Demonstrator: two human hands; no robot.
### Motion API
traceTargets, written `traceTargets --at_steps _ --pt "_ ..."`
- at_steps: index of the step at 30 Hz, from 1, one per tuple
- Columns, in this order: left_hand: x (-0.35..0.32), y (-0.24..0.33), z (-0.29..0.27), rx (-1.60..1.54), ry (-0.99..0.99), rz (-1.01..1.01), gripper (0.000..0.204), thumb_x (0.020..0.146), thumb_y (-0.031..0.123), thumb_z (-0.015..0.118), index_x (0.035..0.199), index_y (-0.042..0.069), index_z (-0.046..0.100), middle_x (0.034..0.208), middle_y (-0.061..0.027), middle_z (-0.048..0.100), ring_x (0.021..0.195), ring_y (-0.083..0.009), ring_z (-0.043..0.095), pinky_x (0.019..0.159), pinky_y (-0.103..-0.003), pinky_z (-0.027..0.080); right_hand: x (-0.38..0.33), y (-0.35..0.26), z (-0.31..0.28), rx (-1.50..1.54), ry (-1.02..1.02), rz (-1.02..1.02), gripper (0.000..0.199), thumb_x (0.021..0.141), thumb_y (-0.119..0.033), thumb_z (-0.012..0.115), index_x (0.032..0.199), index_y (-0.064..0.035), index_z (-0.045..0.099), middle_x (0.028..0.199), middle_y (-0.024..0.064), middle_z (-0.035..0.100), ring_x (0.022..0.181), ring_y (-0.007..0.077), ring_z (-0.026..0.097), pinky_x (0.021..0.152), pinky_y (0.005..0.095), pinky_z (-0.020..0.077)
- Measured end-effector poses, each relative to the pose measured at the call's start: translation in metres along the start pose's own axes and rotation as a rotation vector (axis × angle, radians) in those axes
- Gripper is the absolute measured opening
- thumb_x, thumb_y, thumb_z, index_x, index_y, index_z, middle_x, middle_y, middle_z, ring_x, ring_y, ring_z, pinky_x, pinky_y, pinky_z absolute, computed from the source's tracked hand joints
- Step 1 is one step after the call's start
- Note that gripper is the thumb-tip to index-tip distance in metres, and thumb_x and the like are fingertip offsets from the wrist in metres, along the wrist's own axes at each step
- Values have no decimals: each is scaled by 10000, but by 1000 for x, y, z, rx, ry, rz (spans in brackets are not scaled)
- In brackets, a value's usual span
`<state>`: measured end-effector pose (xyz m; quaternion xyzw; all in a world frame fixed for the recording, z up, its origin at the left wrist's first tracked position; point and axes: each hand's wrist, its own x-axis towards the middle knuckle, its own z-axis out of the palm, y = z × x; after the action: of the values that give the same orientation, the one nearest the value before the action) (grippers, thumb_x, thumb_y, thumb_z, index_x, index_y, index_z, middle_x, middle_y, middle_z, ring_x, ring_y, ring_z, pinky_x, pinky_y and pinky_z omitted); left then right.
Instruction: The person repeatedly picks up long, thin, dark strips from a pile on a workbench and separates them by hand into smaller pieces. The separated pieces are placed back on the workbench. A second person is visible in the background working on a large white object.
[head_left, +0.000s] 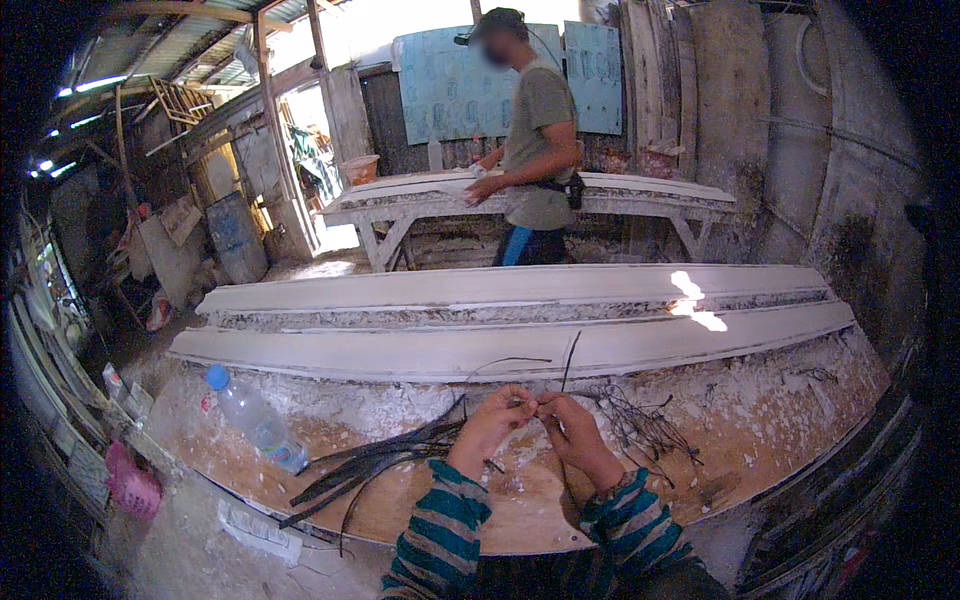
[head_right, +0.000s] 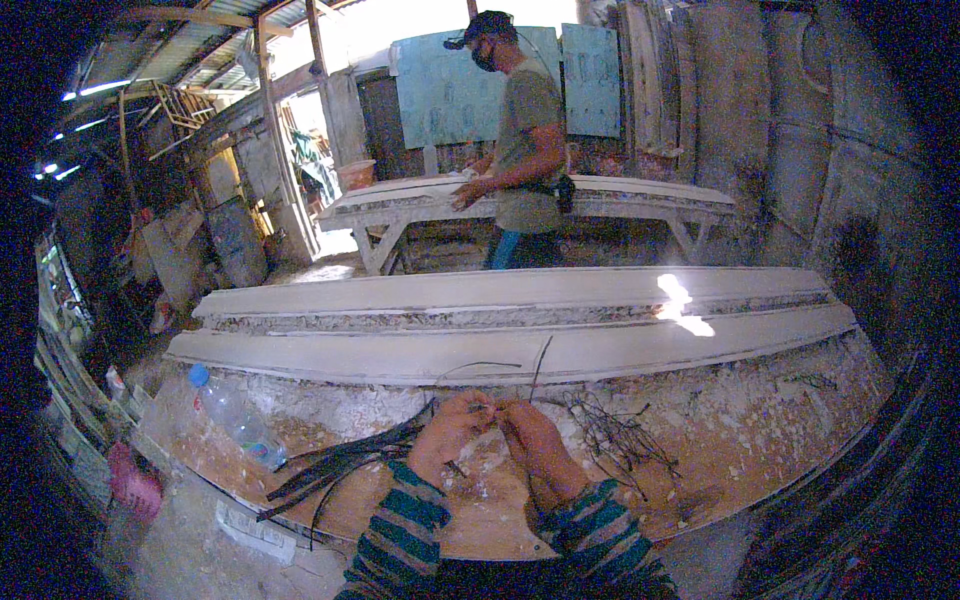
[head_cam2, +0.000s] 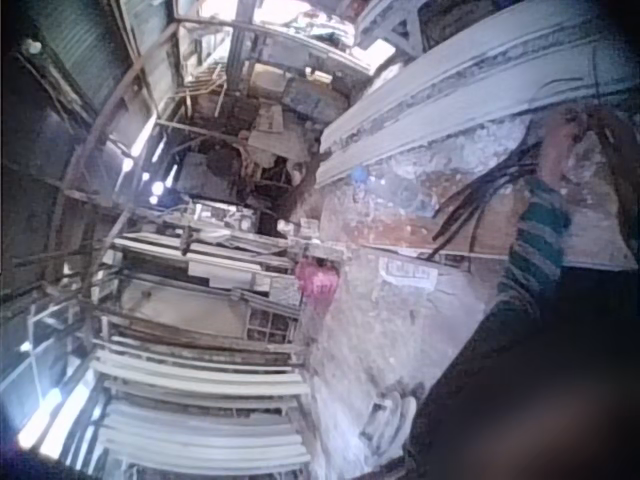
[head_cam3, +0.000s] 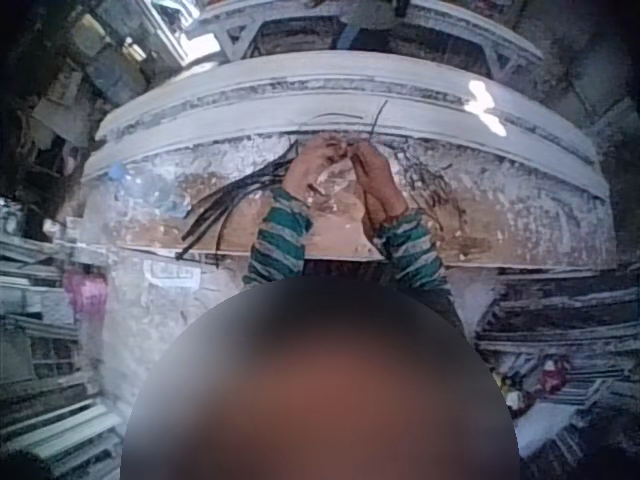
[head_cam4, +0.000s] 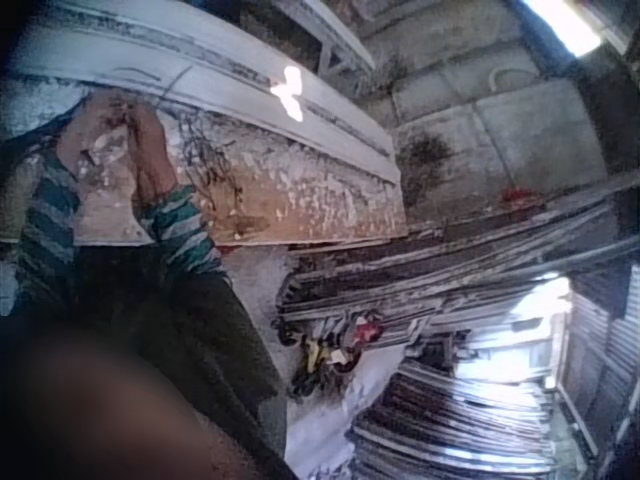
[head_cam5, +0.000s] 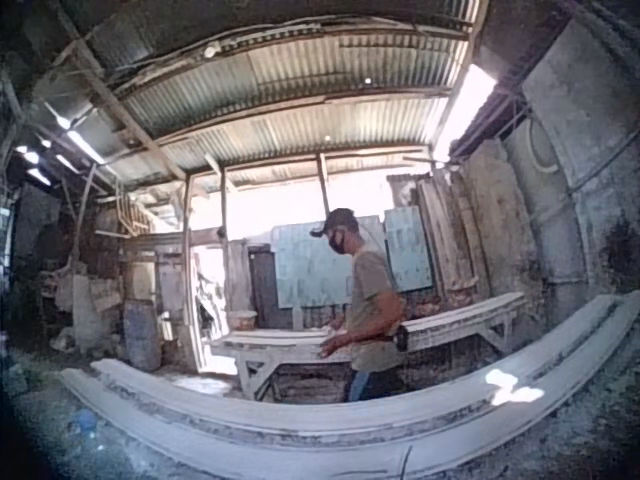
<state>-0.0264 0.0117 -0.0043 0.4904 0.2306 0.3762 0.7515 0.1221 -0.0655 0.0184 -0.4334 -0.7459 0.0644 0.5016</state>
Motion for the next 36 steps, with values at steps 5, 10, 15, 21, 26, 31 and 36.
traceTargets --at_steps 5,10,15,21,26,31,36 --pt "2 3 8 -56 43 -4 271 752 82 664 984 68 524 831 -25 588 766 -112 532 654 -223 409 4 -4 -1 -41 83 -62 163 747 63 547 878 -30 523 909 138 573 839 303 574 706 337 462" --pt "-2 9 17 -73 -17 25 363 753 45 648 1081 51 491 888 -54 597 828 -132 554 744 -240 436 5 -8 -2 -17 160 5 186 731 81 554 877 -33 533 885 133 581 832 282 586 700 326 467" --pt "-2 11 20 -88 -98 94 353 755 3 623 1078 38 486 919 -63 599 862 -136 560 811 -257 442 6 -9 -2 -22 217 9 187 728 82 559 876 -33 553 865 123 596 816 267 597 699 314 471" --pt "-3 11 25 145 -31 220 314 765 -30 585 1058 30 491 917 -55 595 857 -126 559 779 -246 442 6 -12 -4 -43 239 53 168 727 67 574 863 -31 589 835 126 612 785 270 603 682 313 475" --pt "-3 10 30 289 32 321 237 773 -18 580 993 35 509 895 -33 577 846 -118 554 754 -248 457 7 -12 -3 -61 249 72 147 725 52 591 849 -27 598 805 127 614 751 274 608 665 317 480" --pt "-5 8 33 470 125 402 220 758 -33 574 961 40 531 885 -29 571 833 -117 547 744 -257 460 6 -11 1 -13 270 63 124 768 3 575 872 -64 590 763 129 588 718 290 588 614 339 474" --pt "-5 1 40 675 267 579 235 712 -31 599 936 33 574 840 -59 576 748 -132 557 666 -251 459 4 -8 4 -33 260 113 117 763 6 579 864 -53 593 766 132 589 702 281 593 617 325 477"
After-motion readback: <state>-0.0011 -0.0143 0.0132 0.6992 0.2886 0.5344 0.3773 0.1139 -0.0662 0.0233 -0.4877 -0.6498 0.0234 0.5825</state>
